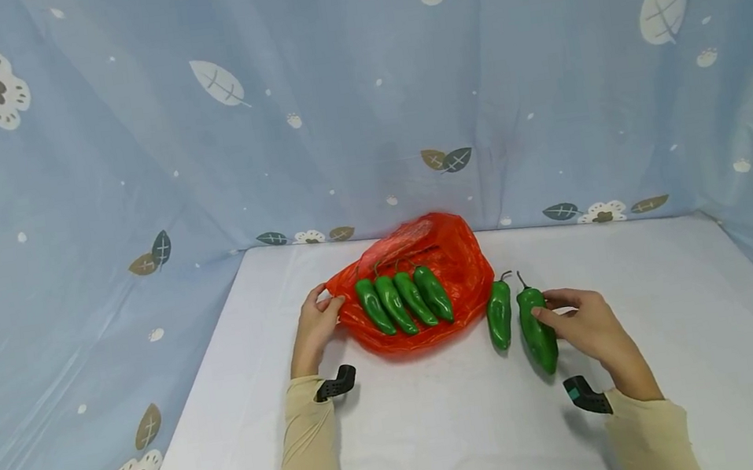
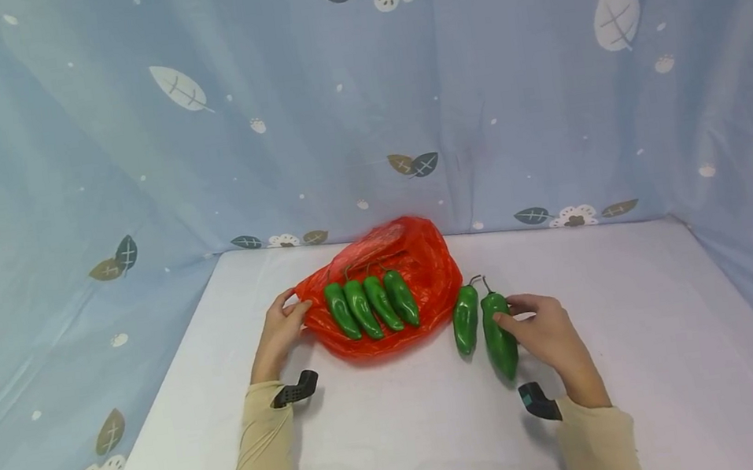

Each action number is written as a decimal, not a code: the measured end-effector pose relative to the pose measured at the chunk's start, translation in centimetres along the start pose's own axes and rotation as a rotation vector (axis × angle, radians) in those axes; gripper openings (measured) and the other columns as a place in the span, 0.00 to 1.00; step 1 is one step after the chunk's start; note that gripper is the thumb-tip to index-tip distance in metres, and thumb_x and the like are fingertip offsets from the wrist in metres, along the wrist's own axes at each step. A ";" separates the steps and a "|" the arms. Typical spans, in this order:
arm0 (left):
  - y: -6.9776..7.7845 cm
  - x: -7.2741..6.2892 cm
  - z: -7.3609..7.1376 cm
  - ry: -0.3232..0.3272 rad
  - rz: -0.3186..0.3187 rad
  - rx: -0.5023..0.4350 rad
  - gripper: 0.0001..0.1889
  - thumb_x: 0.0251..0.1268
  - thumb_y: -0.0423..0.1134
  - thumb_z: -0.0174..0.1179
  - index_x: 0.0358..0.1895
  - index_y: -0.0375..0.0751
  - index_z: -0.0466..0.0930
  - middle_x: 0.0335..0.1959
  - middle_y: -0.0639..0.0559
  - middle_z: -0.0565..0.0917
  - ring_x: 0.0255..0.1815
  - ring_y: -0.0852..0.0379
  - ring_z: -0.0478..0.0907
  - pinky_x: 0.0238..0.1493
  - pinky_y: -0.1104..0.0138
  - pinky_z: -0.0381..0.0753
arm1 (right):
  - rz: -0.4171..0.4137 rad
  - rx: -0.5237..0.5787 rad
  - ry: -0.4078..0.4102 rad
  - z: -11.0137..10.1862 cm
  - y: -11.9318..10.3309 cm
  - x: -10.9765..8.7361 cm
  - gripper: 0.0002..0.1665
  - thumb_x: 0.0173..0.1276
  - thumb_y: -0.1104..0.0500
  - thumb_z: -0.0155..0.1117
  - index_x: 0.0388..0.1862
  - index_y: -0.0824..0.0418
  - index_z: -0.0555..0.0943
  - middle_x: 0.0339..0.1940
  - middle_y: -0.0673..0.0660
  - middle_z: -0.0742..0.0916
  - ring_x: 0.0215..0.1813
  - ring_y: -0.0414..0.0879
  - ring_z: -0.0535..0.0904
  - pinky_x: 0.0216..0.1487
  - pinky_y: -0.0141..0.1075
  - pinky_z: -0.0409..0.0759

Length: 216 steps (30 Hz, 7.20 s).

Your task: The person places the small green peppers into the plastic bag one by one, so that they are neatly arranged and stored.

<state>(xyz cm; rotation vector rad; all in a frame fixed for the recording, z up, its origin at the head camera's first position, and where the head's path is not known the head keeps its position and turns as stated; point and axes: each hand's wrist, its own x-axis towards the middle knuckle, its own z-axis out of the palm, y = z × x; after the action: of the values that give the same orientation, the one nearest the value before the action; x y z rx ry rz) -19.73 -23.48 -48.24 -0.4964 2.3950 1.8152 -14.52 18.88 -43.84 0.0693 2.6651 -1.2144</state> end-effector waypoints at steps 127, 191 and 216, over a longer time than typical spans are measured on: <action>-0.2 0.1 0.0 0.010 0.008 0.010 0.35 0.76 0.47 0.55 0.82 0.44 0.55 0.75 0.35 0.73 0.66 0.43 0.81 0.64 0.55 0.82 | -0.388 -0.062 0.066 5.2 -10.0 8.6 0.23 0.72 0.57 0.68 0.58 0.73 0.84 0.54 0.70 0.89 0.35 0.49 0.85 0.36 0.36 0.82; -0.2 0.0 0.0 0.016 0.008 0.008 0.34 0.77 0.46 0.55 0.81 0.43 0.58 0.74 0.34 0.74 0.69 0.41 0.78 0.70 0.50 0.78 | -0.238 -0.090 -0.002 8.7 -8.4 11.3 0.21 0.75 0.58 0.65 0.57 0.74 0.84 0.56 0.70 0.88 0.56 0.61 0.85 0.61 0.55 0.84; -0.7 0.4 -0.1 0.030 0.022 -0.003 0.31 0.76 0.41 0.55 0.79 0.43 0.62 0.67 0.34 0.80 0.54 0.47 0.86 0.45 0.67 0.86 | -0.301 -0.167 0.006 9.6 -8.6 11.6 0.19 0.71 0.57 0.69 0.52 0.71 0.87 0.50 0.67 0.91 0.50 0.58 0.88 0.56 0.52 0.86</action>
<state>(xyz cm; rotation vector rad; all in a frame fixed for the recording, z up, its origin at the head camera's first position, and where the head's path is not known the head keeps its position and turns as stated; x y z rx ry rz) -19.84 -23.80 -48.95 -0.5031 2.4267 1.8335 -25.34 5.48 -46.01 -0.3669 2.8440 -1.0608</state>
